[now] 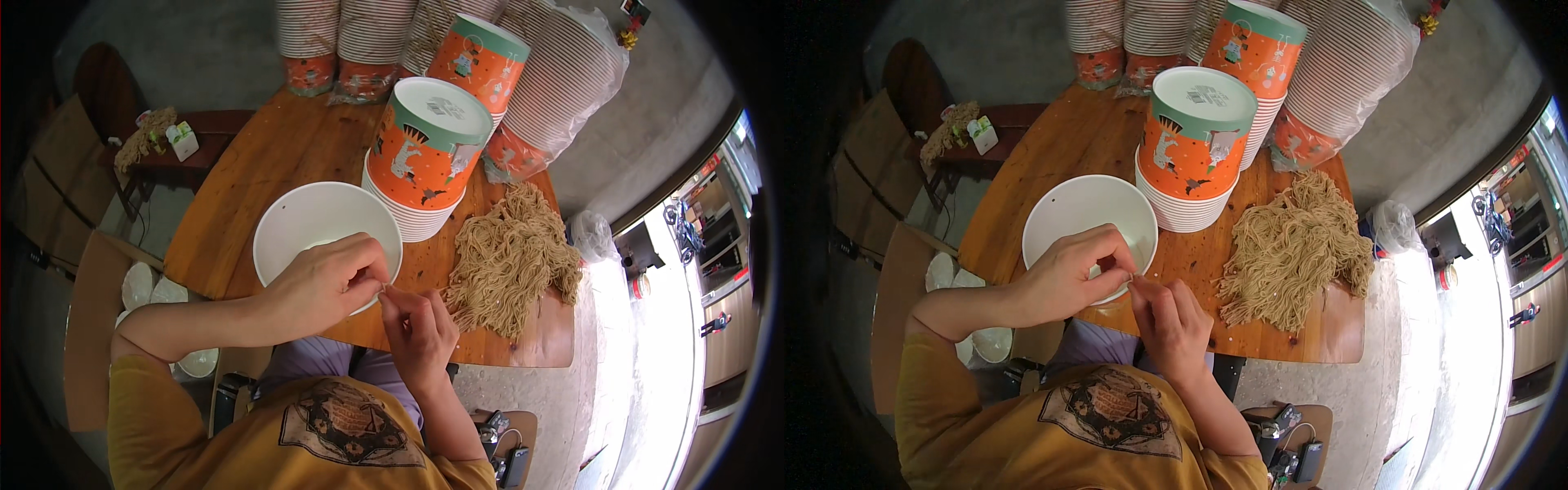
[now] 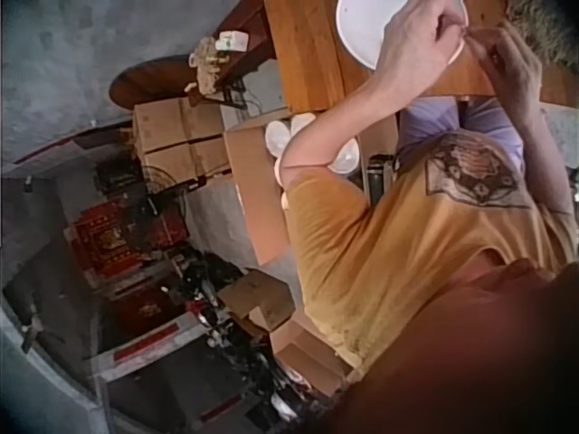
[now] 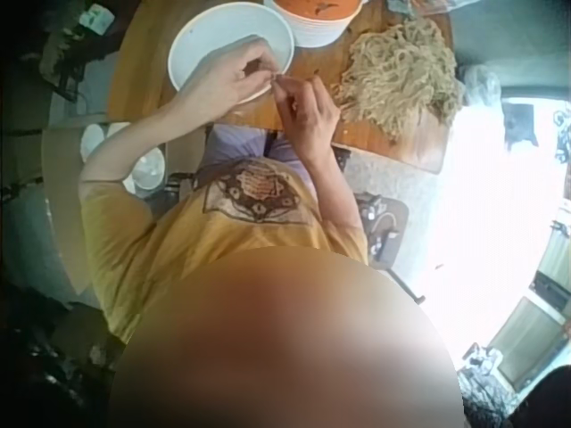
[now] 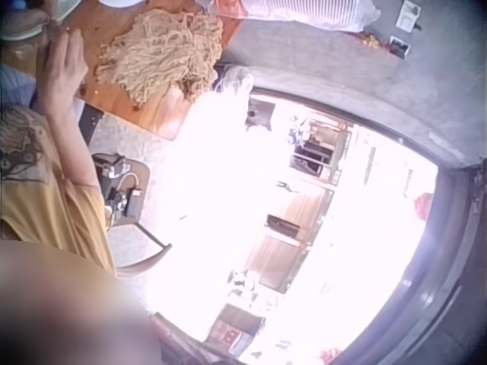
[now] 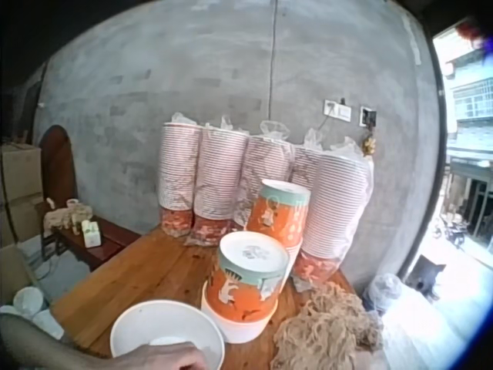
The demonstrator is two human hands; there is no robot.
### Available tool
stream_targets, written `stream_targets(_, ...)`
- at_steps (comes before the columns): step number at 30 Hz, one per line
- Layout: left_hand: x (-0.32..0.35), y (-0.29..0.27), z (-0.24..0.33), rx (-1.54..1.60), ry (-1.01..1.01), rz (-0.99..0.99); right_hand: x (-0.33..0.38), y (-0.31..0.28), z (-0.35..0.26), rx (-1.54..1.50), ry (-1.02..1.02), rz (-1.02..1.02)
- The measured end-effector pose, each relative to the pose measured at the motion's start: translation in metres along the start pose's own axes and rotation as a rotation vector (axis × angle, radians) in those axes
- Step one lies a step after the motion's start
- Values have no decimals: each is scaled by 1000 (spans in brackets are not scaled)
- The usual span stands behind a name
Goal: The person is packing stacks of paper cups into plastic bags and cardboard boxes, and then tying strings to decorative paper buckets.
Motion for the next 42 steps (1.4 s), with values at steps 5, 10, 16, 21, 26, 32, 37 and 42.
stream_targets(5,-1,2,-3,72,-9,17,0,1,0,11,-5,-10)
stream_targets(10,-3,2,-4,147,-7,30,-1,1,5,-93,161,-40)
stream_targets(16,-4,7,-11,287,-145,-62,9,12,37,-487,644,-34)
stream_targets(21,-4,12,-21,416,-249,-121,14,19,45,-632,806,-32)
stream_targets(26,-3,17,-28,522,-390,-157,16,16,45,-502,757,-58)
stream_targets(32,-3,19,-30,535,-450,-156,14,11,37,-455,552,-49)
stream_targets(37,-3,21,-28,520,-393,-160,5,8,28,-345,380,-96)
stream_targets(42,-3,18,-24,442,-319,-134,17,15,39,-678,782,-101)
Point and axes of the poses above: each hand's wrist, its own x-axis away from the middle knuckle, its own y-axis out of the palm, z = x × y, the point moved 7 cm from there along -x, towards the middle knuckle, and after that the axes turned 13 degrees about z, right-handed, at the moved point
